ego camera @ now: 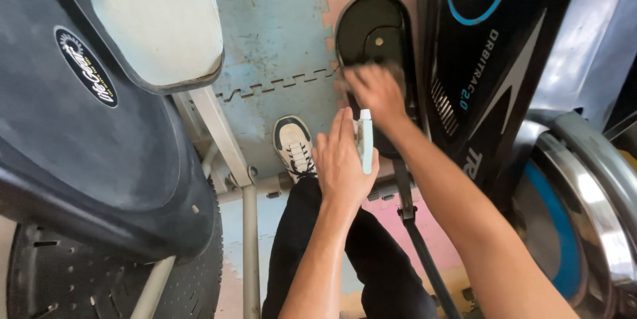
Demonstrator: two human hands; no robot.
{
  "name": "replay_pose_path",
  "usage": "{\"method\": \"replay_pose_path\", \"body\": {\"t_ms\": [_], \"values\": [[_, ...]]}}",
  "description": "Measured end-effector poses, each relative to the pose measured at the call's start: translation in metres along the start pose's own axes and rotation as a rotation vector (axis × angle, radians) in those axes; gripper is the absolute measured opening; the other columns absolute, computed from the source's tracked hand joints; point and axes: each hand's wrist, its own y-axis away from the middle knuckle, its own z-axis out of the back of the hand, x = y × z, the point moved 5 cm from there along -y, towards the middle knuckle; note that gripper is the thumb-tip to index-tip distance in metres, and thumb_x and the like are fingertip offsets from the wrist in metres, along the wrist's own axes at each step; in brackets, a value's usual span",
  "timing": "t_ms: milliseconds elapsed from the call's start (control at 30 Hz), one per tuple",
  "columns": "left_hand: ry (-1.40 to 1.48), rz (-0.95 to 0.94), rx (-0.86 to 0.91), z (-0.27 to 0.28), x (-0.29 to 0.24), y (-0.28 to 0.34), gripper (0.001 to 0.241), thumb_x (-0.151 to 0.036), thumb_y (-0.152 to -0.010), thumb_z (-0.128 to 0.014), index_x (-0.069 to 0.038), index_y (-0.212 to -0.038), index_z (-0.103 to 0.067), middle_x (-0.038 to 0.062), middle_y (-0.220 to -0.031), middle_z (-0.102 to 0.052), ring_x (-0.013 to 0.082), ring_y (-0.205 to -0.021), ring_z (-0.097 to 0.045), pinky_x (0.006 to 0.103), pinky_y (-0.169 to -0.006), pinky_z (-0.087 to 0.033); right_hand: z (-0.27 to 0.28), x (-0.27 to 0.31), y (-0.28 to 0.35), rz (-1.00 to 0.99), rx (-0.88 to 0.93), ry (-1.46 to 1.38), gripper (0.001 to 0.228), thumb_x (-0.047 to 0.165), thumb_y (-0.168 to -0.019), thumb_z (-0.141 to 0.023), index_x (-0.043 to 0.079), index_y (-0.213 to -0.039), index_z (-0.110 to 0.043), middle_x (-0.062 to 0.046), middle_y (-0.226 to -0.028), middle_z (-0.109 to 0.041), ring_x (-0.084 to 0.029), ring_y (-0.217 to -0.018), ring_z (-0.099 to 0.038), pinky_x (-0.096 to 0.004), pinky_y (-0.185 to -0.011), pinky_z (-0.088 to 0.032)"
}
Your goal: Cleaning and wiping down an elliptical trainer using a spray bottle and a cloth.
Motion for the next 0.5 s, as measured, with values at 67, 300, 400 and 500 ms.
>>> {"method": "replay_pose_path", "body": {"t_ms": [67,300,400,500], "values": [[-0.001,-0.011,-0.026,0.001,0.000,0.000,0.082,-0.013,-0.072,-0.077,0.002,-0.146,-0.047,0.016,-0.151,-0.051,0.0369,-0.109,-0.056,0.0501,-0.096,-0.043,-0.003,-0.006,-0.035,0.004,-0.040,0.081,0.039,0.007,-0.087,-0.067,0.005,-0.126,-0.067,-0.009,-0.106,-0.062,-0.029,-0.102,-0.060,-0.041,-0.082,-0.048],[-0.001,0.002,-0.036,0.001,0.008,-0.001,0.081,-0.012,-0.073,-0.077,0.002,-0.146,-0.047,0.017,-0.145,-0.054,0.0369,-0.109,-0.057,0.0493,-0.097,-0.043,0.012,-0.004,-0.043,-0.053,-0.106,0.146,0.038,0.002,-0.093,-0.064,0.006,-0.130,-0.068,-0.005,-0.112,-0.063,-0.024,-0.105,-0.060,-0.038,-0.086,-0.047],[-0.009,-0.001,-0.029,-0.002,0.010,0.004,0.078,-0.012,-0.074,-0.077,0.002,-0.146,-0.048,0.017,-0.144,-0.055,0.0361,-0.108,-0.058,0.0489,-0.096,-0.044,0.019,0.016,-0.015,0.091,0.069,0.214,0.046,0.007,-0.088,-0.065,0.004,-0.134,-0.067,-0.006,-0.110,-0.062,-0.026,-0.104,-0.058,-0.039,-0.087,-0.046],[-0.009,0.000,-0.029,-0.001,0.010,0.010,0.082,-0.014,-0.070,-0.079,0.002,-0.144,-0.048,0.016,-0.142,-0.055,0.0374,-0.108,-0.057,0.0503,-0.095,-0.043,0.018,0.029,0.001,0.097,0.142,0.226,0.052,0.013,-0.085,-0.064,0.001,-0.136,-0.063,-0.009,-0.116,-0.062,-0.027,-0.107,-0.058,-0.040,-0.086,-0.043]]}}
